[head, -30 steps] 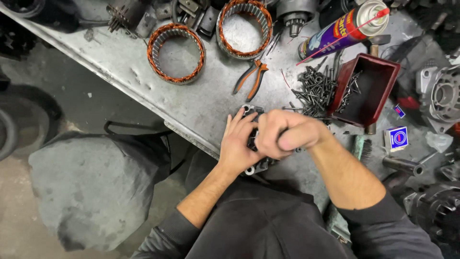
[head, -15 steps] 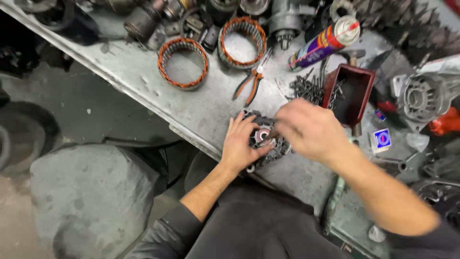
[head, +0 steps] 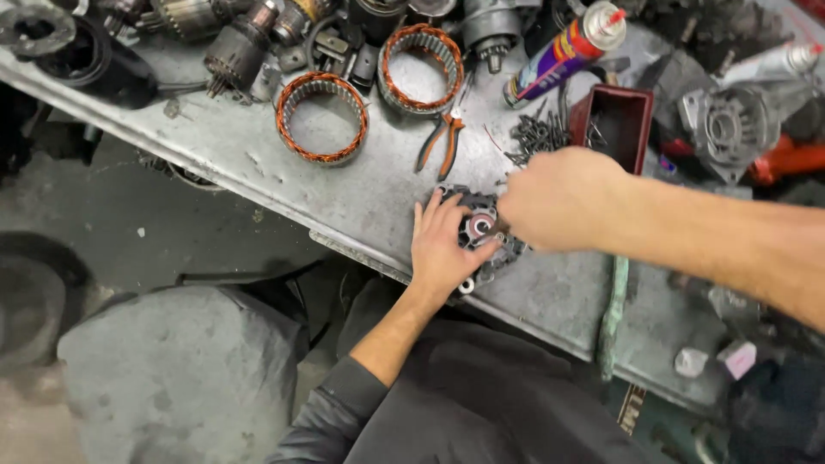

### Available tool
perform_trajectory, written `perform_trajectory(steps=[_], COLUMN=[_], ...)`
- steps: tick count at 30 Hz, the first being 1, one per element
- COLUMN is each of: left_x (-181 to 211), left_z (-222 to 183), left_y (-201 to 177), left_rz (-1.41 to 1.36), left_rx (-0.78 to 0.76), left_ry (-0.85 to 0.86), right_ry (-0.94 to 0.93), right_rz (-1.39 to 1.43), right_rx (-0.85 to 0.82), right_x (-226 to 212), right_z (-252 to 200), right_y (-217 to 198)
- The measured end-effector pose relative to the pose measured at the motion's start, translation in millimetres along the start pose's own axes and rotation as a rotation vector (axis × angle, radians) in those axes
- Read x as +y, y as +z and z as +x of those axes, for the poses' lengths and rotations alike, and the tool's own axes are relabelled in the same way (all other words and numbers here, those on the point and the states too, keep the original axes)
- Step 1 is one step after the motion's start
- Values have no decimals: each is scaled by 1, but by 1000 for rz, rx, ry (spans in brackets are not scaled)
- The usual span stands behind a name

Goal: The person sits at a workbench covered with alternator parts and picks screws from a red box, threading them by hand into an alternator housing. They then use a cordless drill to drive the screws and finish tightening them with a hand tool.

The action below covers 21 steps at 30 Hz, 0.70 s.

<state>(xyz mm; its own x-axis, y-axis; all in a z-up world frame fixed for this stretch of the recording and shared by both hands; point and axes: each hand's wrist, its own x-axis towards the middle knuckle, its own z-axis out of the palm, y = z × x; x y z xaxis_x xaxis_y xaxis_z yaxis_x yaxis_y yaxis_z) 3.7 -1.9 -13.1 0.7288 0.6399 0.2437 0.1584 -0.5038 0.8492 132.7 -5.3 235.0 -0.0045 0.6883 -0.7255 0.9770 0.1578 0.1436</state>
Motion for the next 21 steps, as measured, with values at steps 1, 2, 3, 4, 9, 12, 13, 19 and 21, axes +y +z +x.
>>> perform_trajectory(steps=[1, 2, 3, 4, 9, 12, 13, 19, 21], left_x=[0, 0, 0, -1, -5, -6, -3, 1, -3], left_z=[-1, 1, 3, 1, 1, 1, 2, 8, 4], left_y=[0, 0, 0, 1, 2, 4, 3, -7, -4], left_rz=[-8, 7, 22, 16, 63, 42, 44, 96, 66], left_rx=[-18, -16, -14, -26, -43, -1, -3, -75, -83], left_ry=[12, -2, -16, -6, -13, 26, 26, -40, -18], right_ry=[17, 142, 268, 282, 312, 21, 20, -535, -424], right_rz=[14, 125, 237, 246, 456, 1015, 1017, 1971, 1964], right_rx=[-4, -38, -70, -72, 99, 436, 436, 596, 943], right_x=[2, 6, 11, 7, -9, -3, 3, -10, -41], right_z=[3, 5, 7, 5, -2, 9, 18, 79, 75], right_y=[0, -1, -2, -1, -7, 22, 43, 126, 128])
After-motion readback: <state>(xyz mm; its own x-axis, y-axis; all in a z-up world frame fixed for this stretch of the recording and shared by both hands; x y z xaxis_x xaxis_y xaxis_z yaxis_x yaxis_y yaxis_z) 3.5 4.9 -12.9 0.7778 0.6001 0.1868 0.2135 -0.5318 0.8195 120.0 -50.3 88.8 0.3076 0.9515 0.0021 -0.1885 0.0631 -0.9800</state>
